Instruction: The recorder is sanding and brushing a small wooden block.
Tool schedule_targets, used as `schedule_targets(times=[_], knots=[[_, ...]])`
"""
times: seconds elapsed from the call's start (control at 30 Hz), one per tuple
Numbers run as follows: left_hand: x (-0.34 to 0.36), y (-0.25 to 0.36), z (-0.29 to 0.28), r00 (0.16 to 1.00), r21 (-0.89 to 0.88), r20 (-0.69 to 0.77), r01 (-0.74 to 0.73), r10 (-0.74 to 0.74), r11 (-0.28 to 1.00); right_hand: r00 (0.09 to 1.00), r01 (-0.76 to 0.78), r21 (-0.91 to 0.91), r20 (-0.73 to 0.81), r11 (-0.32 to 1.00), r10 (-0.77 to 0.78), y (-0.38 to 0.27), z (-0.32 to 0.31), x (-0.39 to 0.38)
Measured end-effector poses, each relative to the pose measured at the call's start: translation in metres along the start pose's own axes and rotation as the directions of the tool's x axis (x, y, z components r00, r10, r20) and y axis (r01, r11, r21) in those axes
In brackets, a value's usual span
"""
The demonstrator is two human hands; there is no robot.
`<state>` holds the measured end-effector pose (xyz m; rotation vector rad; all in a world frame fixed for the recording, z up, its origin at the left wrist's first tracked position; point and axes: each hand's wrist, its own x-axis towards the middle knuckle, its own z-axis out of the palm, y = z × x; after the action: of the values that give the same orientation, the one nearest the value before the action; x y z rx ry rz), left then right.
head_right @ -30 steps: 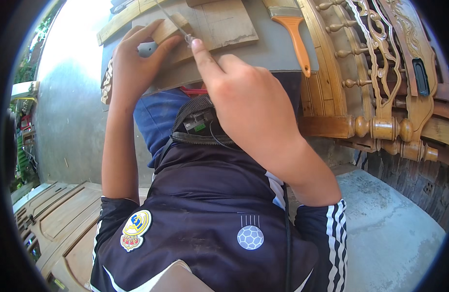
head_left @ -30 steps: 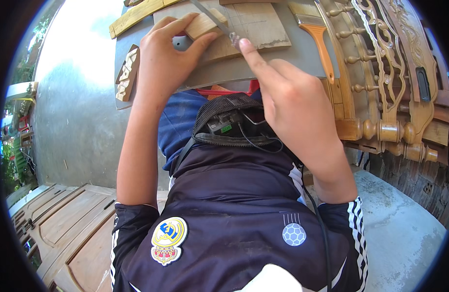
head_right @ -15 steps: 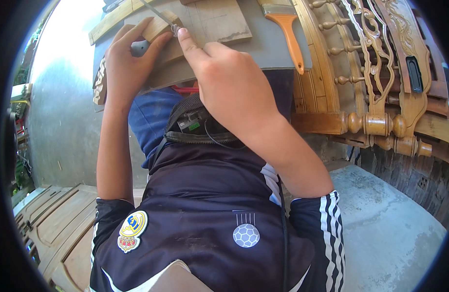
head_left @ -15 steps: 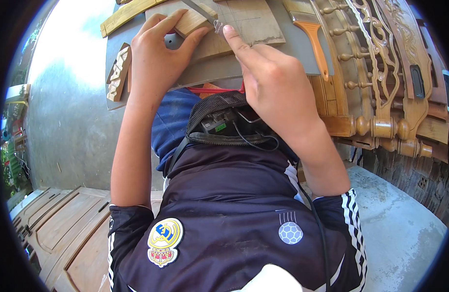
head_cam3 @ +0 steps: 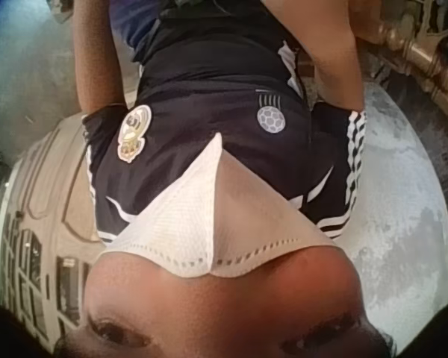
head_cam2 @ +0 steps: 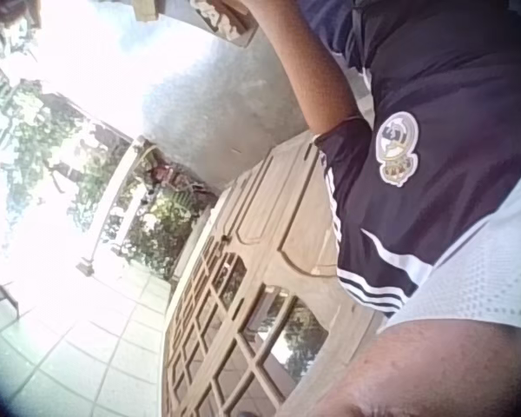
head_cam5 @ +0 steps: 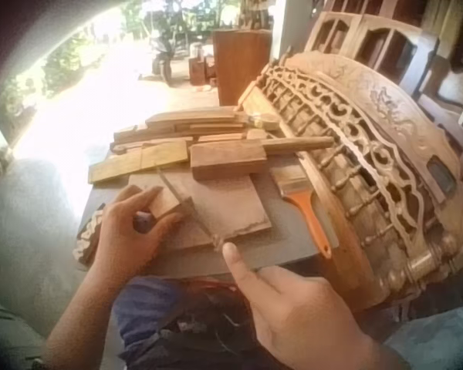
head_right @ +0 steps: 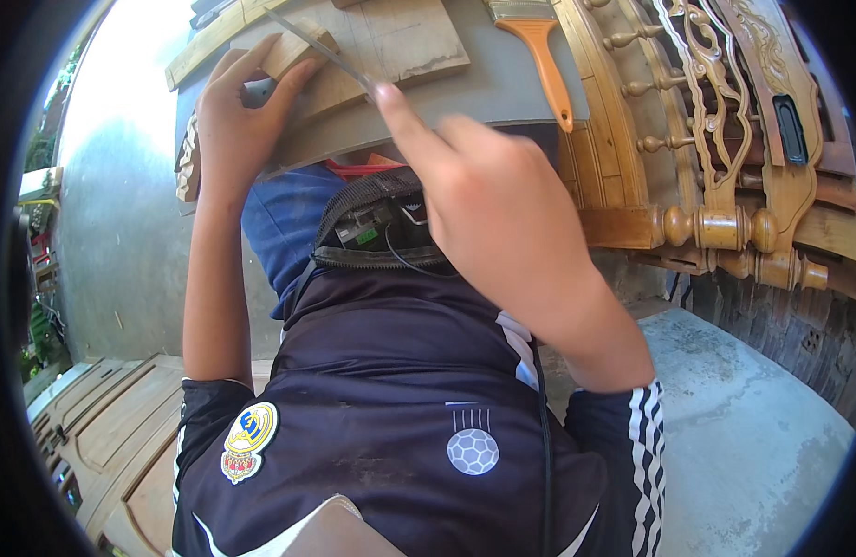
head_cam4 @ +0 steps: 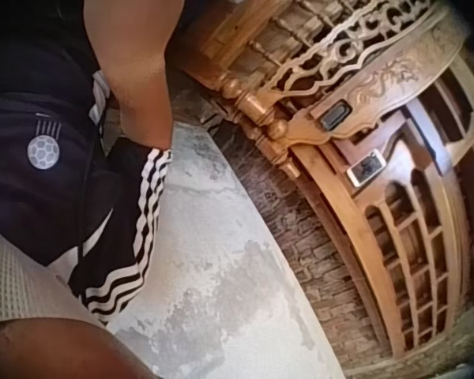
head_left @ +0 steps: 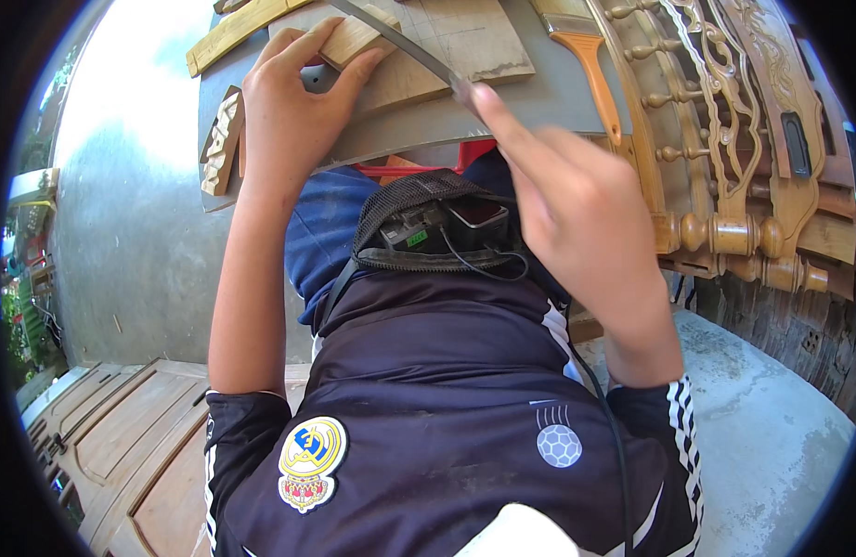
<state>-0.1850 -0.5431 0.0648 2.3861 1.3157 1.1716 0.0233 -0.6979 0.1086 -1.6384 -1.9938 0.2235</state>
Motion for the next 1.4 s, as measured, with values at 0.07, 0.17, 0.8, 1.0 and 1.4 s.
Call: schedule_targets(times=[0.07, 0.17, 0.8, 1.0, 1.4], knots=[[0.0, 0.001, -0.001, 1.0, 0.008, 0.015, 0.016, -0.017, 1.0, 0.997, 0.083, -0.016, -0.005, 0.996, -0.083, 0.008, 0.017, 0.019], [0.0, 0.003, -0.003, 0.997, 0.033, 0.054, 0.058, -0.059, 0.998, 0.996, 0.082, 0.022, -0.048, 0.996, -0.081, 0.009, 0.02, 0.017], [0.002, 0.002, -0.002, 0.995, 0.113, 0.062, 0.071, -0.079, 0.991, 0.998, 0.039, 0.007, -0.052, 0.999, -0.038, 0.007, 0.005, -0.002], [0.002, -0.001, -0.003, 0.99, 0.022, 0.094, 0.099, -0.101, 0.995, 0.999, -0.024, -0.047, 0.022, 0.999, 0.025, -0.006, -0.035, -0.023], [0.003, 0.01, -0.001, 0.997, 0.115, 0.058, 0.035, -0.042, 0.993, 0.997, 0.055, -0.031, -0.046, 0.998, -0.056, 0.0, 0.007, 0.01]])
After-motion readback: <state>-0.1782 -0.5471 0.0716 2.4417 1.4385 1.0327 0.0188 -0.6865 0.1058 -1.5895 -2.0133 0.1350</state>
